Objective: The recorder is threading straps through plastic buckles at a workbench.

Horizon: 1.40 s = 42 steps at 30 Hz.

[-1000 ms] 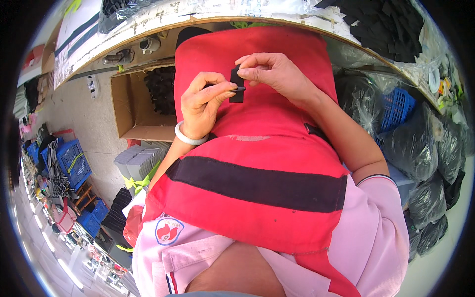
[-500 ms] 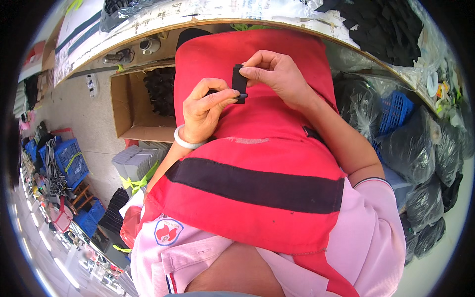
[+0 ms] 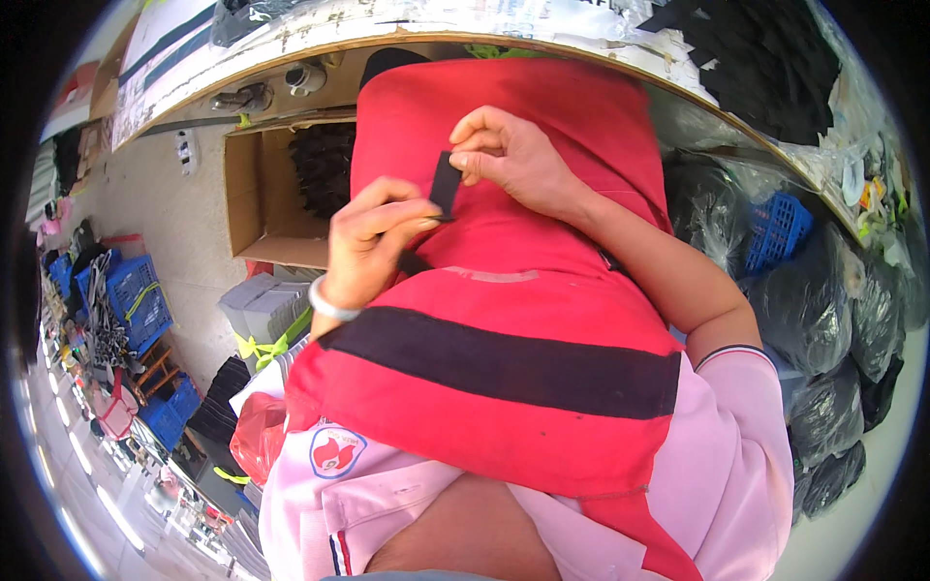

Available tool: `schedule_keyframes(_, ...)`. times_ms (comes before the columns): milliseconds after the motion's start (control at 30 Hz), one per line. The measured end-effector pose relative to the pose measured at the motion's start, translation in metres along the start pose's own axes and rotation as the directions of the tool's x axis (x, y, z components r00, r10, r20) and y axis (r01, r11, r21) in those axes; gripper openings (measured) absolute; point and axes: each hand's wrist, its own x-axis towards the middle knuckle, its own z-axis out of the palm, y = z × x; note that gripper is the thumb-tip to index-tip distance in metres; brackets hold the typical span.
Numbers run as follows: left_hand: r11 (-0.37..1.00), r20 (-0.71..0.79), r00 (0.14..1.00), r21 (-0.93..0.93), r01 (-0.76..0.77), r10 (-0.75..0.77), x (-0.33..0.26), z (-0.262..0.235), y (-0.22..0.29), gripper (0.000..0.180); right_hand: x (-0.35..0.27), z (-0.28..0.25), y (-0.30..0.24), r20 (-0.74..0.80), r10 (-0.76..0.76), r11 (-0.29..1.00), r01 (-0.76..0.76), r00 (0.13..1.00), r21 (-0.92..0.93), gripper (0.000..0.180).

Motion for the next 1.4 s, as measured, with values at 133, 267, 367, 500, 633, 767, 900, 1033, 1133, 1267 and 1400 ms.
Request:
schedule_keyframes(133, 0.954, -0.559, 0.800, 0.052, 0.297, -0.218, -0.029, -0.055, -0.013, 0.018, 0.005, 0.002, -0.002, -0.063, -0.050, 0.990, 0.041, 0.997, -0.132, 0.025)
schedule_keyframes(267, 0.851, -0.582, 0.622, -0.392, 0.350, -0.524, -0.038, -0.069, -0.023, 0.016, 0.006, 0.017, -0.014, 0.097, 0.000, 0.932, 0.035, 0.995, -0.360, 0.018)
schedule_keyframes(367, 0.962, -0.465, 0.842, -0.133, 0.239, -0.273, -0.004, -0.016, -0.027, 0.017, 0.011, 0.045, -0.027, 0.196, 0.196, 0.962, -0.150, 0.961, -0.230, 0.017)
schedule_keyframes(500, 0.952, -0.425, 0.890, -0.305, 0.028, -0.163, 0.036, 0.032, -0.042, 0.024, 0.017, 0.038, -0.026, 0.142, 0.151, 0.958, -0.110, 0.978, -0.267, 0.016)
schedule_keyframes(633, 0.551, 0.018, 0.855, -0.757, 0.351, -0.518, 0.050, 0.038, -0.035, 0.046, 0.010, 0.019, -0.028, -0.043, 0.230, 0.956, -0.234, 0.972, -0.177, 0.015)
schedule_keyframes(767, 0.358, 0.178, 0.831, -0.840, 0.407, -0.527, 0.052, 0.025, -0.042, 0.051, 0.010, -0.006, -0.034, -0.125, 0.191, 0.981, -0.194, 0.973, -0.006, 0.016)
schedule_keyframes(900, 0.754, 0.210, 0.862, -0.420, 0.505, -0.461, 0.049, 0.031, -0.049, 0.020, 0.003, -0.019, -0.028, -0.092, 0.153, 0.979, -0.163, 0.984, -0.124, 0.015)
schedule_keyframes(1033, 0.722, 0.230, 0.888, -0.519, 0.457, -0.398, 0.056, 0.039, -0.044, 0.021, -0.012, -0.036, -0.040, -0.056, 0.098, 0.977, -0.107, 0.994, -0.183, 0.015)
schedule_keyframes(1133, 0.491, 0.299, 0.862, -0.724, 0.484, -0.409, 0.061, 0.035, -0.036, 0.026, -0.024, -0.080, -0.060, -0.213, -0.610, 0.500, 0.162, 0.764, -0.851, 0.015)
schedule_keyframes(1267, 0.473, 0.354, 0.836, -0.701, 0.534, -0.420, 0.071, 0.034, -0.036, 0.026, -0.026, -0.164, -0.088, -0.145, -0.794, 0.049, -0.176, 0.591, -0.983, 0.016)
schedule_keyframes(1400, 0.562, 0.269, 0.869, -0.675, 0.478, -0.416, 0.086, 0.041, -0.031, 0.024, -0.027, -0.189, -0.089, -0.062, -0.792, -0.043, -0.157, 0.608, -0.987, 0.015)
